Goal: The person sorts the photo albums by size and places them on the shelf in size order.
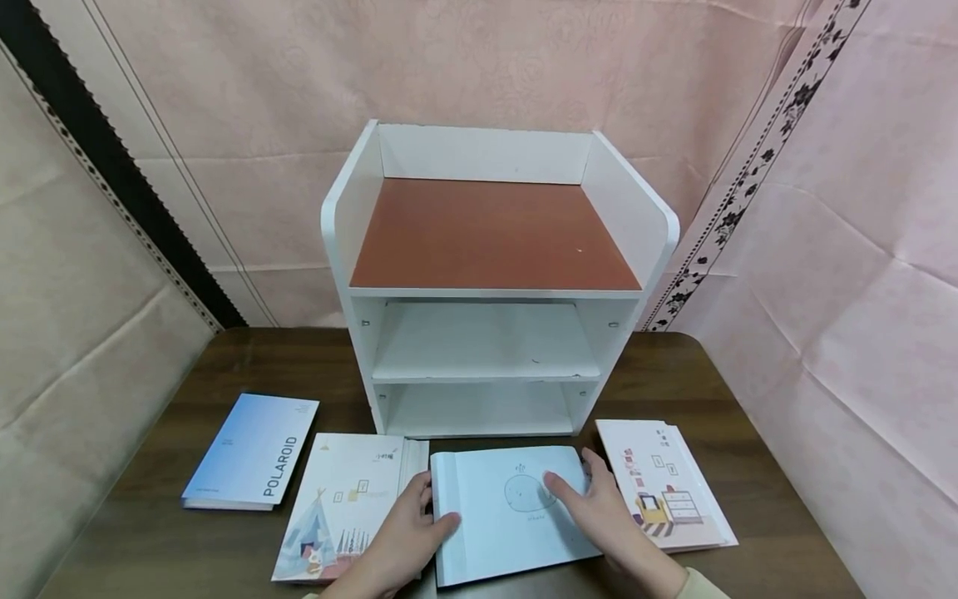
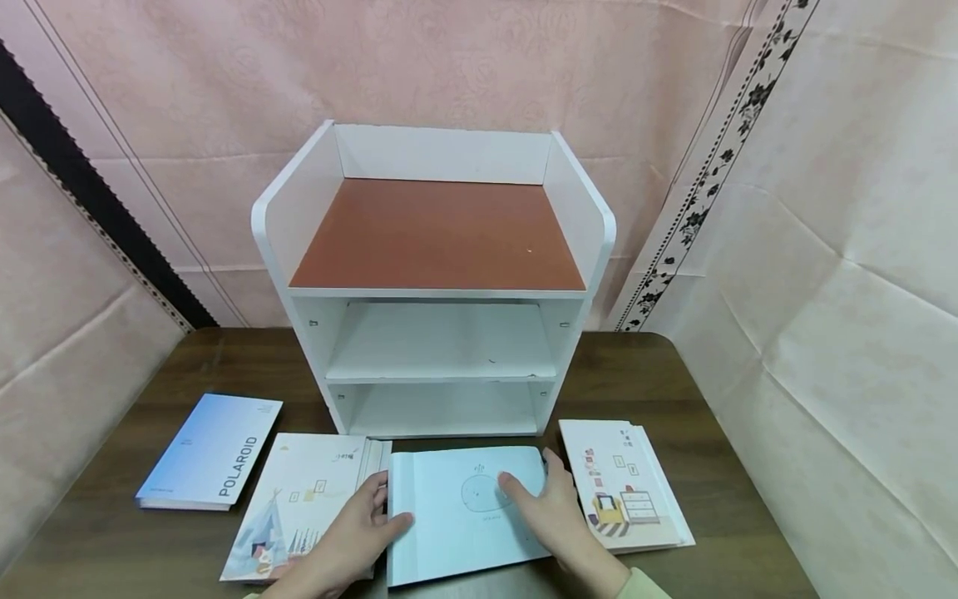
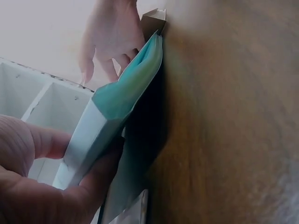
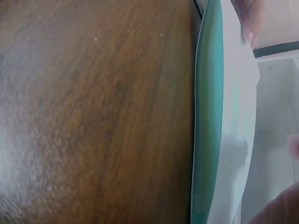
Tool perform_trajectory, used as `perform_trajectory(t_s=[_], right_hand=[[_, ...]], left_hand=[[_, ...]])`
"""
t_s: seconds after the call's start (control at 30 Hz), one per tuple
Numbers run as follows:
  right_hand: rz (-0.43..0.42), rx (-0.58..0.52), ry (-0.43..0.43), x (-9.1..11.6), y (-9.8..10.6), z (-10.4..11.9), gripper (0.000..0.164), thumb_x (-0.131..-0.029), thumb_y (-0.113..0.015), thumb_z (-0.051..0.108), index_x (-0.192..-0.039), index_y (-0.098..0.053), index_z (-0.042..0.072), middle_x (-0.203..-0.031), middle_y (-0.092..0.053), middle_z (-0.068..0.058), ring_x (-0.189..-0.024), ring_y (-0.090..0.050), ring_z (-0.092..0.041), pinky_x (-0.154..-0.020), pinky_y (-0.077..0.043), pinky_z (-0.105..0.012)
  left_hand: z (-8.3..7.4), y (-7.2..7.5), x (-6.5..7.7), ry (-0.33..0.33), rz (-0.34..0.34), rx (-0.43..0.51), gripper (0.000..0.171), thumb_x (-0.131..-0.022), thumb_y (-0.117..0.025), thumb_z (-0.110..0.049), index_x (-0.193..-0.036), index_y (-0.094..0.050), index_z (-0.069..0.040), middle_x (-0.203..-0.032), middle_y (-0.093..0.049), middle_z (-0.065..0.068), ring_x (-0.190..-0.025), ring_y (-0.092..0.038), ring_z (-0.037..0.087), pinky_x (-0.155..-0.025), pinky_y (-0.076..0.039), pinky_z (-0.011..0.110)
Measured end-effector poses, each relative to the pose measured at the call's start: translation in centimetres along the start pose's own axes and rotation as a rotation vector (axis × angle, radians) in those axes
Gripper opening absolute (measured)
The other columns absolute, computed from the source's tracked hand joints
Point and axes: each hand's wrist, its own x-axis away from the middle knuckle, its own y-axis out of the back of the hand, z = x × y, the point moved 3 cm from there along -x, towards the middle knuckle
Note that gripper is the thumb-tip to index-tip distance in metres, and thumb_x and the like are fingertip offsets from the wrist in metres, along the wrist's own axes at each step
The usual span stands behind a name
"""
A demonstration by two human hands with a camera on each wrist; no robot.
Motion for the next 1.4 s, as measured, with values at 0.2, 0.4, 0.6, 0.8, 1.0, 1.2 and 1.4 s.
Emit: perform_trajectory(t_s=[0.2, 0.4, 0.6, 0.8, 1.0, 1.2, 1.4], right_hand=[[-0.01, -0.03, -0.011, 0.2, 0.1, 0.1, 0.101, -0.086, -0.065, 0.058, -0.149, -0.017, -0.005, -0.148, -0.026, -0.033, -0.136, -0.028, -0.045, -0.108, -0.027, -0.058], [-0.026, -0.112, 0.006, 0.2, 0.2, -0.1, 0.097, -0.089, -0.065, 0.049, -0.149, -0.013, -0.006, -0.144, -0.028, -0.036, -0.129, -0.037, -0.044, -0.101, -0.038, -0.056], [-0.002, -0.151, -0.029, 0.3, 0.2, -0.4, 0.096, -0.091, -0.063, 0.051, -0.149, -0.012, -0.006, -0.138, -0.039, -0.032, -0.122, -0.044, -0.037, -0.098, -0.042, -0.052], [0.036, -0.187, -0.06, 0.3, 0.2, -0.5, 0.092, -0.091, -0.06, 0.054, -0.146, -0.02, -0.007, -0.118, -0.053, -0.021, -0.105, -0.055, -0.026, -0.088, -0.048, -0.044], [0.046, -0.16, -0.072, 0.5, 0.1, -0.7, 0.082, -0.092, -0.057, 0.054, -0.143, -0.033, -0.005, -0.115, -0.055, -0.014, -0.107, -0.053, -0.025, -0.088, -0.048, -0.044], [0.059, -0.159, -0.023, 0.9, 0.2, -0.4, 0.066, -0.096, -0.057, 0.046, -0.139, -0.044, -0.003, -0.113, -0.058, -0.01, -0.108, -0.054, -0.023, -0.089, -0.049, -0.044], [0.109, -0.243, 0.039, 1.2, 0.4, -0.2, 0.05, -0.096, -0.06, 0.037, -0.128, -0.056, -0.002, -0.114, -0.062, -0.009, -0.103, -0.057, -0.021, -0.086, -0.052, -0.039]], left_hand=[[-0.4, -0.1, 0.2, -0.058, -0.037, 0.049, 0.068, -0.092, -0.056, 0.005, -0.146, -0.014, 0.011, -0.146, -0.025, 0.038, -0.129, -0.038, 0.044, -0.094, -0.048, 0.042], [-0.8, 0.8, 0.6, -0.068, -0.054, 0.105, 0.066, -0.092, -0.054, 0.008, -0.147, -0.019, 0.004, -0.146, -0.033, 0.031, -0.13, -0.039, 0.037, -0.096, -0.047, 0.043], [-1.1, 1.9, 0.8, -0.054, -0.046, 0.121, 0.064, -0.094, -0.054, 0.007, -0.147, -0.02, 0.0, -0.146, -0.036, 0.027, -0.129, -0.043, 0.033, -0.093, -0.049, 0.037], [-1.1, 2.3, 0.8, -0.059, -0.059, 0.149, 0.063, -0.095, -0.052, 0.006, -0.148, -0.02, -0.002, -0.147, -0.036, 0.025, -0.128, -0.045, 0.031, -0.093, -0.049, 0.034], [-1.4, 2.5, 1.1, -0.08, -0.083, 0.169, 0.063, -0.096, -0.051, 0.006, -0.149, -0.019, -0.003, -0.147, -0.034, 0.026, -0.126, -0.047, 0.032, -0.091, -0.051, 0.037], [-1.8, 2.8, 1.4, -0.085, -0.09, 0.211, 0.062, -0.097, -0.051, 0.003, -0.15, -0.019, -0.007, -0.148, -0.033, 0.024, -0.126, -0.046, 0.033, -0.09, -0.051, 0.042], [-2.2, 3.2, 1.6, -0.084, -0.105, 0.226, 0.058, -0.099, -0.047, 0.003, -0.149, -0.023, -0.012, -0.148, -0.037, 0.018, -0.128, -0.045, 0.032, -0.092, -0.05, 0.043]])
